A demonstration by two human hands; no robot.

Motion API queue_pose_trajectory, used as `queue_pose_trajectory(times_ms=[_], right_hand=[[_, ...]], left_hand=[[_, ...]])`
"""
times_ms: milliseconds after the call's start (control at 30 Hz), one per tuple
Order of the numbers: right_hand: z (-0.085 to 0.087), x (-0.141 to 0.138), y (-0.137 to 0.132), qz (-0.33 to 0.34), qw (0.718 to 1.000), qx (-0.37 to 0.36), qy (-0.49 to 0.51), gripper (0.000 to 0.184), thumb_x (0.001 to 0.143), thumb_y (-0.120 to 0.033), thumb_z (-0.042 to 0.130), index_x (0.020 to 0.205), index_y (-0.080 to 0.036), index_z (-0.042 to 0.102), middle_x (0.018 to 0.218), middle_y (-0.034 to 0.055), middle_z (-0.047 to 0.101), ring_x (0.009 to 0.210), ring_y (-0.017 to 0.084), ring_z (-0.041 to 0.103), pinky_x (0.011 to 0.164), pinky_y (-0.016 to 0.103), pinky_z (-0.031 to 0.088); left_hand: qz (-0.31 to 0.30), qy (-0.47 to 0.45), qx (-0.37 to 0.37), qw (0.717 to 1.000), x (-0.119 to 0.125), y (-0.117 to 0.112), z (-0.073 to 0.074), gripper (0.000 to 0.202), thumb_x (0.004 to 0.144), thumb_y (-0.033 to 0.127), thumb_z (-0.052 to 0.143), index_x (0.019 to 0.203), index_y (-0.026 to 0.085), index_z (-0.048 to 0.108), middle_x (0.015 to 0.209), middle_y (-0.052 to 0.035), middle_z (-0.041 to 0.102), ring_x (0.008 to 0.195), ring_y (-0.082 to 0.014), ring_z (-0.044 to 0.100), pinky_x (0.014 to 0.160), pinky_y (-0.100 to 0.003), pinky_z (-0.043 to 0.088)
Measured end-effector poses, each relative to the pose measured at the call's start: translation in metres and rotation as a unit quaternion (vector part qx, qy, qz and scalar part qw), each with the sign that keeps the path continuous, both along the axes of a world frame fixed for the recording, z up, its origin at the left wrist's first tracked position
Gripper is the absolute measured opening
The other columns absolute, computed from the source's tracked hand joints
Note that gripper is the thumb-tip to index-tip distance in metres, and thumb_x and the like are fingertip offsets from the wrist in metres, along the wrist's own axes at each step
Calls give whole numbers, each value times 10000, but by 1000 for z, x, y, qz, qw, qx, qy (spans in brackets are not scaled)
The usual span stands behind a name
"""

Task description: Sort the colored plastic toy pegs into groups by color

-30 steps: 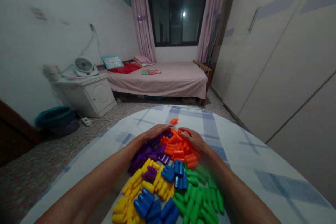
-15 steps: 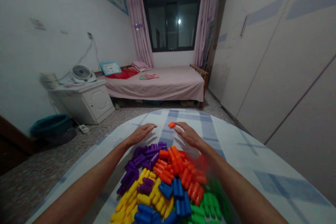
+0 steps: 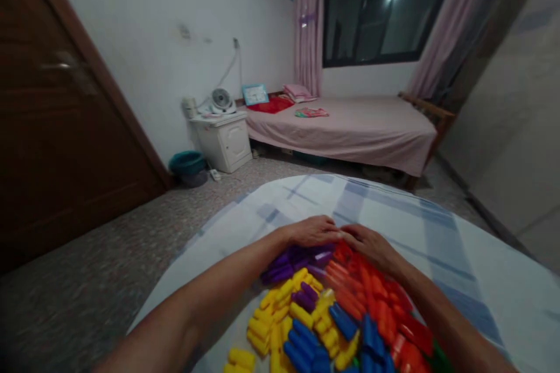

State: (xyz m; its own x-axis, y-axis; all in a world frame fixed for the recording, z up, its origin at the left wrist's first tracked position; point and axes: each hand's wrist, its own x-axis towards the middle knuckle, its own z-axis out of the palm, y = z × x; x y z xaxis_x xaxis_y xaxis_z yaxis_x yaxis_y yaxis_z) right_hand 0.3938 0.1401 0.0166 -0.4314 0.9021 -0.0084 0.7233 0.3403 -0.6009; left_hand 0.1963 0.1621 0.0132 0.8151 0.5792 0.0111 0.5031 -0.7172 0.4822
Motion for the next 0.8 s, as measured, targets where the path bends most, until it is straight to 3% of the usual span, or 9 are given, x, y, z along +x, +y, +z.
queue_pose_trajectory(times_ms=[167, 267, 433, 500, 567, 667, 800], right_hand=[[6, 10, -38, 1, 1000, 1, 4, 508, 804, -624, 387, 1027, -261, 664, 1091, 43, 691, 1029, 281, 626, 882, 368, 499], [3, 15, -62, -25, 999, 41, 3, 527, 773, -631, 416, 1048, -245, 647, 1090, 76, 686, 1010, 292, 633, 869, 393, 510], [0, 11, -129, -29, 992, 127, 4, 494, 795, -599, 424, 1047, -229, 631, 1124, 103, 656, 1051, 282, 606, 940, 443, 467], [6, 4, -161, -25, 990, 136, 4, 436, 850, -528, 400, 1095, -236, 611, 1172, 88, 629, 1094, 245, 580, 970, 422, 447], [14, 0, -184, -22, 991, 133, 0, 414, 865, -486, 400, 1131, -237, 597, 1184, 82, 620, 1106, 230, 570, 969, 409, 446], [15, 16, -201, -113, 976, 188, 7, 425, 889, -448, 351, 1190, -236, 564, 1271, 75, 562, 1203, 221, 493, 1033, 417, 380], [-18, 61, -211, -353, 912, 205, -45, 513, 867, -463, 312, 1206, -152, 542, 1264, 149, 551, 1201, 273, 482, 1026, 467, 366]], left_hand=[[55, 95, -72, 991, 9, -38, 33, 637, 891, 595, 263, 1198, 126, 565, 1115, -106, 648, 1003, -203, 592, 827, -284, 443], [65, 98, -34, 992, 10, -71, 45, 642, 874, 619, 285, 1144, 122, 590, 1053, -133, 657, 947, -215, 612, 765, -292, 459], [41, 12, 121, 992, 4, -134, 39, 514, 880, 537, 385, 1114, 136, 605, 978, -134, 654, 912, -233, 619, 785, -333, 476], [37, -57, 144, 987, -4, -160, 34, 449, 866, 475, 466, 1141, 141, 589, 1052, -128, 640, 947, -217, 609, 808, -318, 483], [44, -136, 142, 979, -18, -179, 30, 330, 864, 407, 498, 1051, 172, 635, 1097, -99, 633, 1014, -191, 589, 885, -305, 467], [199, -222, 154, 942, -50, -189, 19, 303, 877, 353, 473, 1091, 197, 620, 1209, -97, 580, 1150, -198, 520, 991, -350, 419], [418, -146, 144, 885, -94, -184, -12, 423, 875, 399, 440, 1221, 179, 543, 1326, -139, 505, 1282, -277, 409, 1070, -482, 311]])
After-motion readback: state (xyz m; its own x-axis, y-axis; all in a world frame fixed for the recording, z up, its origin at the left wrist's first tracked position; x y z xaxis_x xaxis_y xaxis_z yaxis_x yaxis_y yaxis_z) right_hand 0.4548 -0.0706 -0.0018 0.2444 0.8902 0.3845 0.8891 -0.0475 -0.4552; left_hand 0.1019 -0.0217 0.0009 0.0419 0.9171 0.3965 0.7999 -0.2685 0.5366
